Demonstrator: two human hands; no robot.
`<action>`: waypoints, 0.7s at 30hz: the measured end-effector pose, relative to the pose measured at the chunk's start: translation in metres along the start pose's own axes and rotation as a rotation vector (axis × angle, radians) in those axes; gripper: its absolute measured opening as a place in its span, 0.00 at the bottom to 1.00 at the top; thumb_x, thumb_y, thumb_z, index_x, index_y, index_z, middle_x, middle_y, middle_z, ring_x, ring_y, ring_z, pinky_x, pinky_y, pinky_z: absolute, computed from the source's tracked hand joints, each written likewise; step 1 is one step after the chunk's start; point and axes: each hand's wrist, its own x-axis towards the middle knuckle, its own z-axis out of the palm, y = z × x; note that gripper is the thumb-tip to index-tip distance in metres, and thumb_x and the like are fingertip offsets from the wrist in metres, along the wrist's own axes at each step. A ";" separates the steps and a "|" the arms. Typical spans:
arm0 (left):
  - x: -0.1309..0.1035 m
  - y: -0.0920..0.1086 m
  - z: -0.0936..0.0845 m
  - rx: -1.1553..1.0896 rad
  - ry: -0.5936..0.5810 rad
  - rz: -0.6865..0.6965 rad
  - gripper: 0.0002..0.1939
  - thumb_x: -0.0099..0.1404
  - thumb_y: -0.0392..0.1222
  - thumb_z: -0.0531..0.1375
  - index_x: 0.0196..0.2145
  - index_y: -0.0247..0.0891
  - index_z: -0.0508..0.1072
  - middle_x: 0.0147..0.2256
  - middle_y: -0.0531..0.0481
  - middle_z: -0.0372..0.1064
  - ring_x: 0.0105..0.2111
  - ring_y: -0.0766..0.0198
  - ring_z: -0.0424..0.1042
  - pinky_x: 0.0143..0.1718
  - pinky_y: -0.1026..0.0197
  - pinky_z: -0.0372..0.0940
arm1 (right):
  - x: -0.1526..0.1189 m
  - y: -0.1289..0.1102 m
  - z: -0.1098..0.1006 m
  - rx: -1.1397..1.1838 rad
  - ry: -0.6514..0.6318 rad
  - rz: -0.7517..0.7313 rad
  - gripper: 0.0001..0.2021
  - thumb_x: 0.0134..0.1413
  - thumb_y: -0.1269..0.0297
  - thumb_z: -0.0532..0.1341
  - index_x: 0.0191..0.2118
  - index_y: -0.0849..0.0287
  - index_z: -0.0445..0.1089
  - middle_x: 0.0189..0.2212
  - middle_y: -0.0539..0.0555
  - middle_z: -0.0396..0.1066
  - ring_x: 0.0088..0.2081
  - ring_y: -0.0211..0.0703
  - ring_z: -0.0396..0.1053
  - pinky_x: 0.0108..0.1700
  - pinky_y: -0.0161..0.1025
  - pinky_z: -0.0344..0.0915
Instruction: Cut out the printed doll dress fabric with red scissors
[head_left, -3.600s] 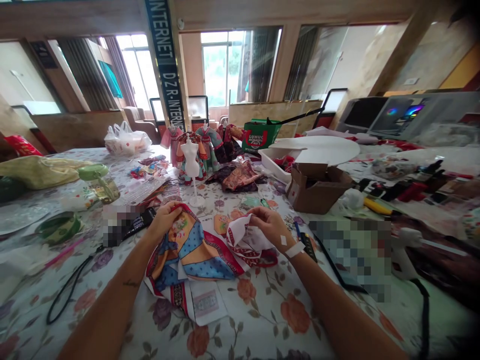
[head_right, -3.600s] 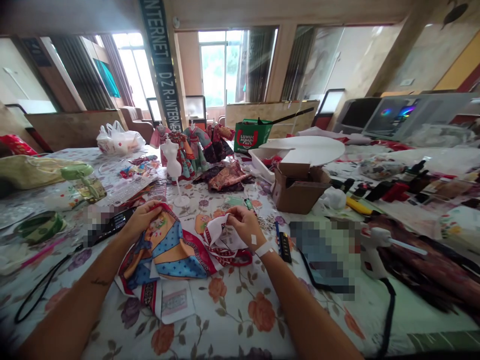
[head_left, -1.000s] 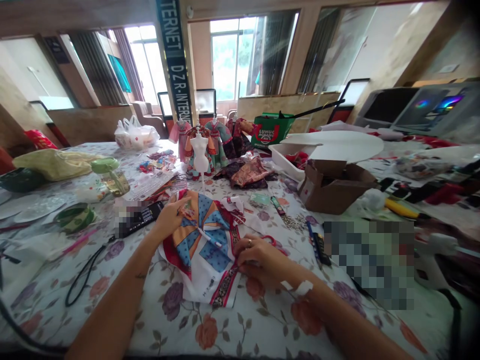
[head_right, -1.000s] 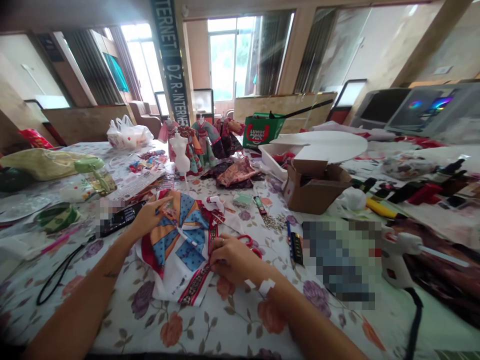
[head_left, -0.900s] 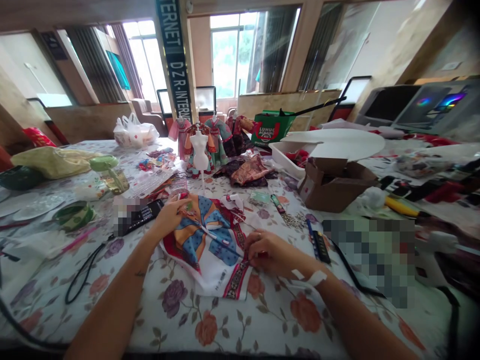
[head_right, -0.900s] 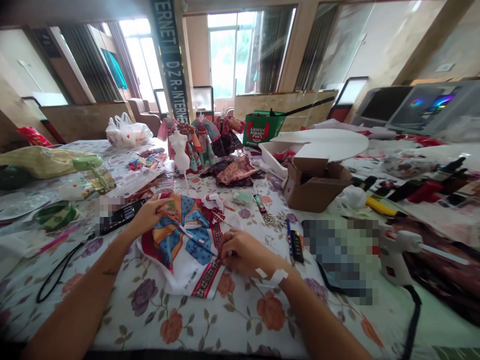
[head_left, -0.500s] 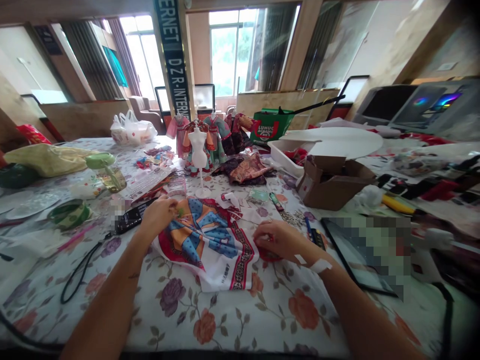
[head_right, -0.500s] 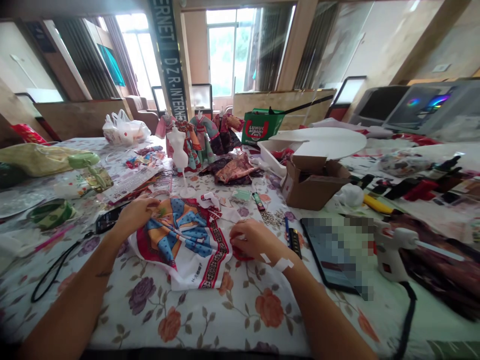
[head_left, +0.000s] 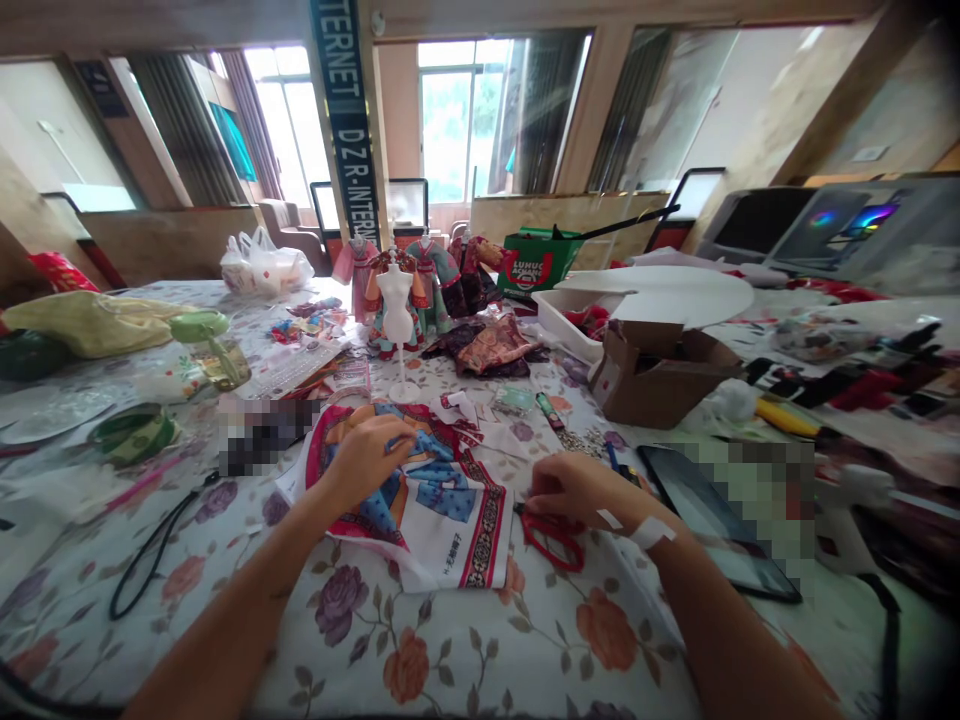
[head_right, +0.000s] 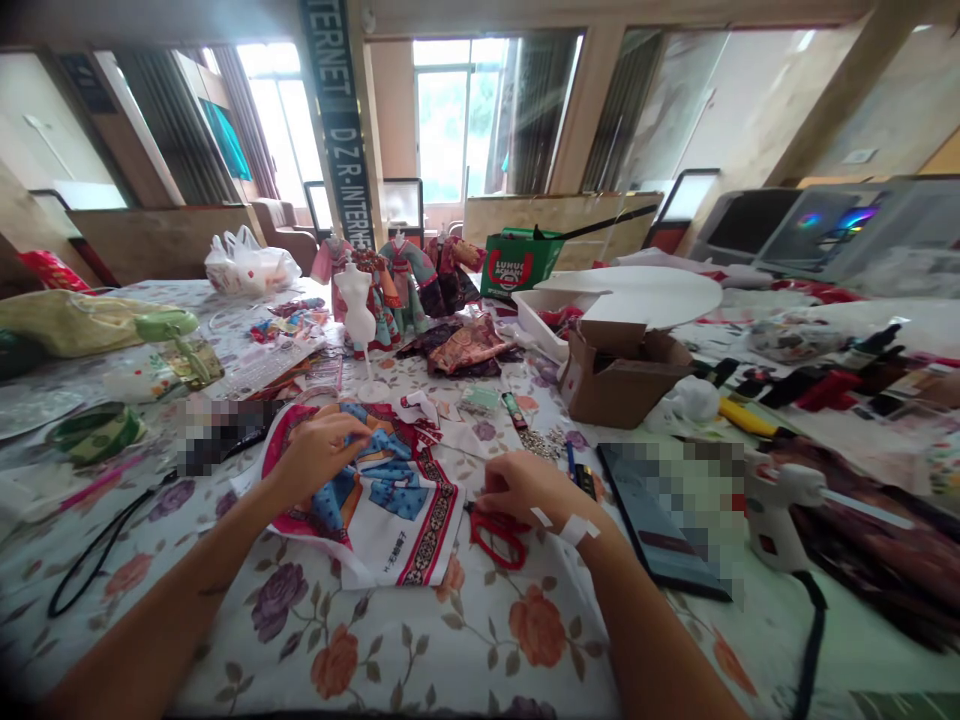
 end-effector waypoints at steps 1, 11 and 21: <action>-0.002 0.005 0.003 -0.027 -0.025 0.017 0.10 0.64 0.42 0.54 0.36 0.40 0.76 0.37 0.48 0.74 0.38 0.59 0.72 0.41 0.60 0.64 | -0.002 0.002 -0.001 -0.020 0.004 0.035 0.09 0.48 0.58 0.63 0.24 0.58 0.71 0.22 0.52 0.71 0.24 0.41 0.65 0.25 0.35 0.54; -0.011 0.024 -0.005 -0.338 -0.409 0.068 0.12 0.54 0.50 0.65 0.31 0.39 0.77 0.33 0.48 0.72 0.35 0.60 0.69 0.35 0.62 0.62 | -0.009 0.016 -0.010 -0.119 0.051 0.242 0.10 0.48 0.60 0.61 0.21 0.58 0.70 0.24 0.56 0.72 0.26 0.46 0.67 0.25 0.36 0.51; -0.017 0.018 -0.013 -0.312 -0.898 0.154 0.12 0.47 0.42 0.69 0.30 0.37 0.73 0.32 0.52 0.68 0.35 0.62 0.66 0.34 0.65 0.59 | 0.014 -0.051 0.023 0.086 0.229 -0.270 0.21 0.49 0.56 0.65 0.50 0.56 0.69 0.42 0.58 0.70 0.39 0.45 0.69 0.39 0.37 0.64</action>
